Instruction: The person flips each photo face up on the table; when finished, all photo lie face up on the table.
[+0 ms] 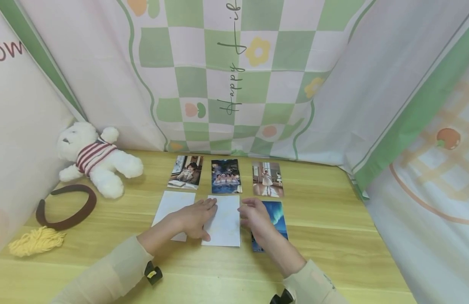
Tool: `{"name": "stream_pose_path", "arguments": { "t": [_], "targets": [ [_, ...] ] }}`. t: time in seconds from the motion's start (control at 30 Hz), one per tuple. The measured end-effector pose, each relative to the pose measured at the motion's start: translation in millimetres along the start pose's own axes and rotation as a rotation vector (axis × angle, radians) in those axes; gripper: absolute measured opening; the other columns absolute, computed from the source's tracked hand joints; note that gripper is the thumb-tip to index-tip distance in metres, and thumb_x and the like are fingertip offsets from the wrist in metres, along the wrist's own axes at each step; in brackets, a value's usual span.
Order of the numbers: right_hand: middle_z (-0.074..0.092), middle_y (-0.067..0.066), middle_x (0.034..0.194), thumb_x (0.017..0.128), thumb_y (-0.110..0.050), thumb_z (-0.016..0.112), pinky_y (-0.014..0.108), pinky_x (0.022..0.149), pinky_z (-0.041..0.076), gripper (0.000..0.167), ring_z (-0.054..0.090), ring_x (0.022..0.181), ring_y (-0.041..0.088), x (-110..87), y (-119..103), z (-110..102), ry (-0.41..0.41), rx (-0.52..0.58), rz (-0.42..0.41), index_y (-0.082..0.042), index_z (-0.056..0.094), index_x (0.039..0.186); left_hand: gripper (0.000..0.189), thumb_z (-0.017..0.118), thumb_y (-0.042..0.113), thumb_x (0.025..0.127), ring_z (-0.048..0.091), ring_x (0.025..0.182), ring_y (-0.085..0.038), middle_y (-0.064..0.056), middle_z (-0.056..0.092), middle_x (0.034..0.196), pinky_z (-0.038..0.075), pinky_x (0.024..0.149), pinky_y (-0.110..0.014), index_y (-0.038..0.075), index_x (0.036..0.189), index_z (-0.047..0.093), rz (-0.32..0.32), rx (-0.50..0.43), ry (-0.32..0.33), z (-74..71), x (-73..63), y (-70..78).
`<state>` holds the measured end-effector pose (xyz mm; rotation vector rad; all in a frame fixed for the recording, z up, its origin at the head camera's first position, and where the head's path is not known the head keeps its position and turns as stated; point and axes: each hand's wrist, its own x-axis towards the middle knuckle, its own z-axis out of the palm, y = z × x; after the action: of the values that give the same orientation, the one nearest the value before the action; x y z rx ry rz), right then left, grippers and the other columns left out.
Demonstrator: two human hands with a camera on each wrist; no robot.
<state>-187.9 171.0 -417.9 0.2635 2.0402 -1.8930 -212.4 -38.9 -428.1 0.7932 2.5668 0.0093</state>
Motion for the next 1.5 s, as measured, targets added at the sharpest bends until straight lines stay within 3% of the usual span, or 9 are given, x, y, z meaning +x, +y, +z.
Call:
{"name": "stream_pose_path", "arguments": {
  "t": [0.4,0.53,0.63,0.77,0.93,1.07,1.2,1.37,1.5],
  "targets": [
    [0.037,0.03,0.162,0.106,-0.012,0.049,0.025,0.095,0.042,0.057,0.057,0.116,0.015,0.8,-0.2,-3.5,-0.026,0.045,0.031,0.001,0.021,0.154,0.101,0.074,0.051,0.092,0.017,0.165,-0.028,-0.015,0.015,0.176,0.016,0.137,-0.039,0.004,0.165,0.023,0.017,0.032,0.005,-2.5,0.7,2.2],
    [0.027,0.029,0.167,0.106,-0.013,0.047,0.04,0.11,0.044,0.061,0.046,0.139,0.035,-0.2,1.0,-2.2,-0.055,0.029,0.041,-0.002,0.018,0.158,0.106,0.077,0.046,0.09,0.017,0.165,-0.028,-0.016,0.013,0.176,0.015,0.137,-0.041,0.007,0.167,0.015,0.029,-0.022,0.032,1.4,1.8,1.9],
    [0.019,0.03,0.169,0.106,-0.011,0.045,0.058,0.125,0.036,0.064,0.031,0.152,0.046,-0.9,1.4,-1.8,-0.079,0.062,0.044,-0.004,0.013,0.162,0.11,0.079,0.044,0.089,0.017,0.164,-0.028,-0.015,0.013,0.176,0.018,0.136,-0.041,0.01,0.168,0.011,0.025,-0.053,0.04,1.5,1.6,2.2],
    [0.016,0.031,0.169,0.106,-0.009,0.044,0.067,0.127,0.029,0.067,0.024,0.156,0.05,-2.5,1.5,-2.1,-0.089,0.089,0.047,-0.007,0.009,0.164,0.106,0.079,0.045,0.09,0.018,0.164,-0.03,-0.015,0.015,0.176,0.022,0.136,-0.041,0.01,0.167,0.016,0.024,-0.08,0.037,-1.3,1.1,2.3],
    [0.024,0.032,0.166,0.107,-0.012,0.042,0.055,0.127,0.037,0.066,0.036,0.15,0.042,-3.6,2.6,-3.9,-0.109,0.084,0.032,0.002,0.01,0.162,0.094,0.071,0.048,0.096,0.021,0.163,-0.035,-0.018,0.021,0.174,0.022,0.135,-0.044,0.008,0.165,0.023,0.044,-0.119,0.057,-5.6,3.0,2.4],
    [0.037,0.028,0.161,0.108,-0.018,0.04,0.034,0.113,0.049,0.06,0.056,0.133,0.023,-2.4,3.1,-6.0,-0.149,0.048,0.011,0.007,0.022,0.16,0.089,0.063,0.049,0.101,0.024,0.162,-0.037,-0.02,0.025,0.172,0.022,0.135,-0.047,0.008,0.166,0.019,0.036,-0.21,0.092,-8.1,5.1,4.2],
    [0.042,0.023,0.156,0.108,-0.021,0.039,0.025,0.103,0.05,0.057,0.057,0.124,0.014,-2.0,3.1,-6.2,-0.199,0.046,-0.002,0.004,0.025,0.158,0.078,0.053,0.047,0.106,0.03,0.159,-0.037,-0.021,0.034,0.168,0.023,0.135,-0.048,0.005,0.165,0.024,0.033,-0.267,0.142,-10.1,8.4,8.2],
    [0.031,0.024,0.161,0.106,-0.021,0.045,0.036,0.111,0.049,0.065,0.046,0.14,0.031,-4.4,3.9,-3.5,-0.233,0.05,0.002,-0.002,0.015,0.16,0.059,0.047,0.039,0.109,0.056,0.141,-0.033,-0.02,0.059,0.151,0.041,0.126,-0.047,-0.001,0.152,0.047,0.048,-0.292,0.218,-12.5,12.7,14.0],
    [0.01,0.027,0.172,0.101,-0.017,0.057,0.055,0.125,0.039,0.086,0.029,0.155,0.048,-7.2,3.9,-3.5,-0.314,0.003,-0.023,-0.011,0.001,0.165,0.056,0.044,0.039,0.109,0.064,0.128,-0.033,-0.019,0.063,0.145,0.055,0.11,-0.045,-0.002,0.147,0.053,-0.004,-0.419,0.241,-15.7,14.4,16.8]
  ]
}}
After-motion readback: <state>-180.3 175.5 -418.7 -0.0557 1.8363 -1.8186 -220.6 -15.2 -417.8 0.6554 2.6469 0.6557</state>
